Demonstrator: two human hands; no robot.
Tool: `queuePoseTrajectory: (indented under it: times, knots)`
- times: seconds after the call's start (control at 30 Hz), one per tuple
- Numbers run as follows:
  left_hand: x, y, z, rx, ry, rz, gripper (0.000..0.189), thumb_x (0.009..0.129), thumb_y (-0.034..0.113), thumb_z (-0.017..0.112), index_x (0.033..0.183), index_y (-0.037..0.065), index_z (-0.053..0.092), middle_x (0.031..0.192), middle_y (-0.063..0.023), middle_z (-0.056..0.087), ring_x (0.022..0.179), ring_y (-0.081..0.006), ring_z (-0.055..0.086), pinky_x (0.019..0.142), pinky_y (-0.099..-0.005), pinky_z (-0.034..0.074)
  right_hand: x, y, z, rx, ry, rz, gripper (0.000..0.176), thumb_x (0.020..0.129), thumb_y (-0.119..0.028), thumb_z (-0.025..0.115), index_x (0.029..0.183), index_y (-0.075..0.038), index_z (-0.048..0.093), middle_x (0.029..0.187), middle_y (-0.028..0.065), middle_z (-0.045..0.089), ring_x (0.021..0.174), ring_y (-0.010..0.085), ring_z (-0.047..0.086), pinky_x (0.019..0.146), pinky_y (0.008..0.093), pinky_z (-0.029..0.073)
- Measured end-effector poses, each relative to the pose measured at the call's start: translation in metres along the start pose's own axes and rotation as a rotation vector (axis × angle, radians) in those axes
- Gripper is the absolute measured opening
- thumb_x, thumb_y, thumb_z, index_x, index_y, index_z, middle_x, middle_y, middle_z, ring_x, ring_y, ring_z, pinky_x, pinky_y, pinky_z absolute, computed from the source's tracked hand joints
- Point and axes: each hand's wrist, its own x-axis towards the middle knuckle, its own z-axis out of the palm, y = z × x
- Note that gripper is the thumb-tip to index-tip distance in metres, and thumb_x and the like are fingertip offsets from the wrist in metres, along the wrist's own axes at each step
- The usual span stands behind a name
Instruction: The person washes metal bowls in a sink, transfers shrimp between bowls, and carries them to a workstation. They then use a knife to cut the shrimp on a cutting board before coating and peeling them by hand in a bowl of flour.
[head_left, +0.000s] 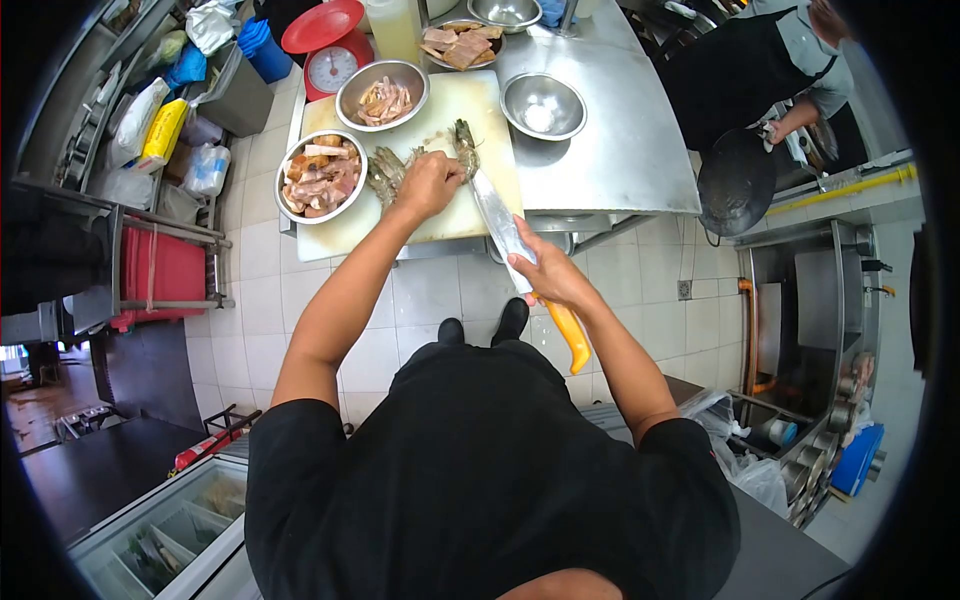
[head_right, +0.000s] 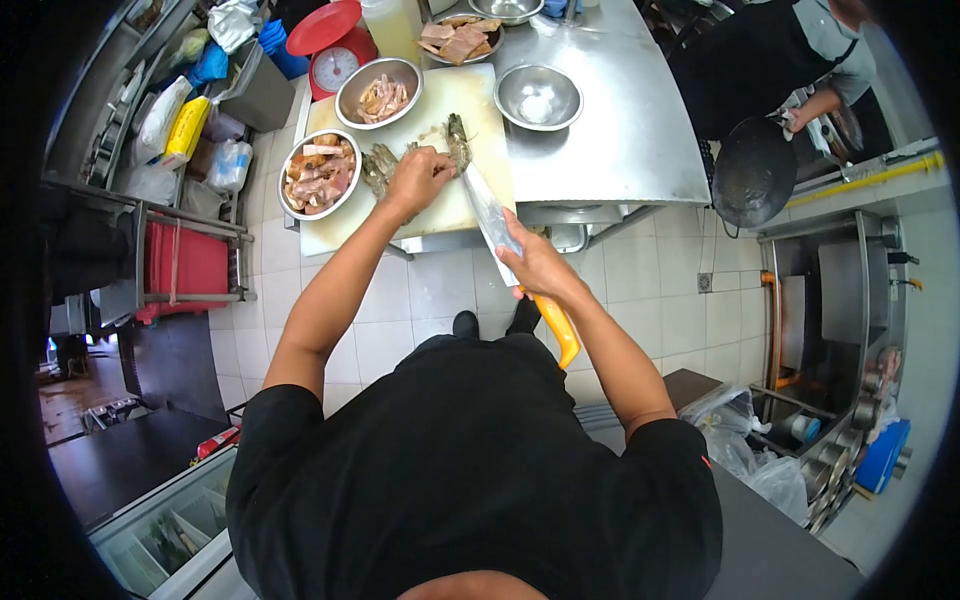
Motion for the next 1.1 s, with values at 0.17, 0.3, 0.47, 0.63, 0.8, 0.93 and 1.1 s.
queuePoseTrajectory:
  times: [0.17,0.3,0.47,0.63,0.8,0.93,1.1]
  knots:
    - [0.014,-0.002,-0.003,-0.005,-0.175,0.009,0.011,0.075,0.014,0.069,0.083,0.008,0.073,0.085,-0.0162,0.066,0.080,-0.0330,0.064,0.074,-0.0411,0.050,0.008,0.018,-0.033,-0.264,0.010,-0.105,0.062,0.092,-0.021,0.055,0.146,-0.011,0.026,0.110,0.0219,0.062,0.073,0.0244,0.065,0.071,0.0341,0.052]
    - [0.018,-0.033,0.016,0.035,-0.170,0.066,0.010,0.076,0.021,0.067,0.080,0.012,0.073,0.085,-0.0145,0.065,0.081,-0.0318,0.064,0.076,-0.0422,0.050,0.017,0.024,-0.033,-0.331,-0.016,-0.048,0.066,0.090,-0.024,0.057,0.147,-0.013,0.025,0.099,0.0258,0.064,0.079,0.0279,0.065,0.080,0.0365,0.050]
    - [0.013,-0.015,0.004,-0.026,-0.135,0.028,0.012,0.074,0.016,0.066,0.081,0.009,0.073,0.085,-0.0165,0.066,0.080,-0.0332,0.064,0.074,-0.0424,0.050,0.005,0.009,-0.027,-0.191,-0.039,-0.050,0.066,0.092,-0.019,0.055,0.148,-0.015,0.020,0.074,0.0130,0.062,0.048,0.0153,0.059,0.048,0.0313,0.049]
    - [0.016,-0.010,-0.010,-0.087,-0.171,0.062,0.013,0.073,0.016,0.067,0.082,0.007,0.072,0.074,-0.0160,0.065,0.074,-0.0321,0.065,0.072,-0.0409,0.050,0.008,0.012,-0.034,-0.157,-0.062,-0.028,0.067,0.093,-0.021,0.054,0.149,-0.017,0.018,0.076,0.0112,0.061,0.047,0.0127,0.055,0.044,0.0283,0.046]
    - [0.015,-0.021,0.001,-0.074,-0.149,0.136,0.015,0.073,0.017,0.067,0.073,0.002,0.065,0.070,-0.0189,0.061,0.063,-0.0320,0.061,0.062,-0.0426,0.045,0.010,0.015,-0.030,-0.241,-0.047,-0.116,0.067,0.095,-0.021,0.053,0.150,-0.017,0.015,0.081,0.0091,0.059,0.048,0.0114,0.052,0.046,0.0268,0.046]
    - [0.015,-0.029,0.009,0.084,-0.228,0.106,0.019,0.078,0.021,0.066,0.072,0.004,0.067,0.061,-0.0171,0.059,0.049,-0.0264,0.053,0.053,-0.0408,0.041,0.016,0.034,-0.025,-0.118,-0.066,-0.021,0.067,0.095,-0.021,0.052,0.150,-0.017,0.014,0.112,0.0174,0.059,0.059,0.0138,0.056,0.053,0.0285,0.053]
    - [0.014,-0.012,-0.003,0.058,-0.186,0.025,0.015,0.076,0.022,0.069,0.083,0.009,0.074,0.073,-0.0206,0.063,0.066,-0.0333,0.062,0.065,-0.0430,0.049,-0.005,0.005,-0.029,-0.121,-0.065,0.042,0.068,0.094,-0.018,0.052,0.150,-0.018,0.012,0.116,0.0202,0.058,0.051,0.0123,0.057,0.050,0.0296,0.052]
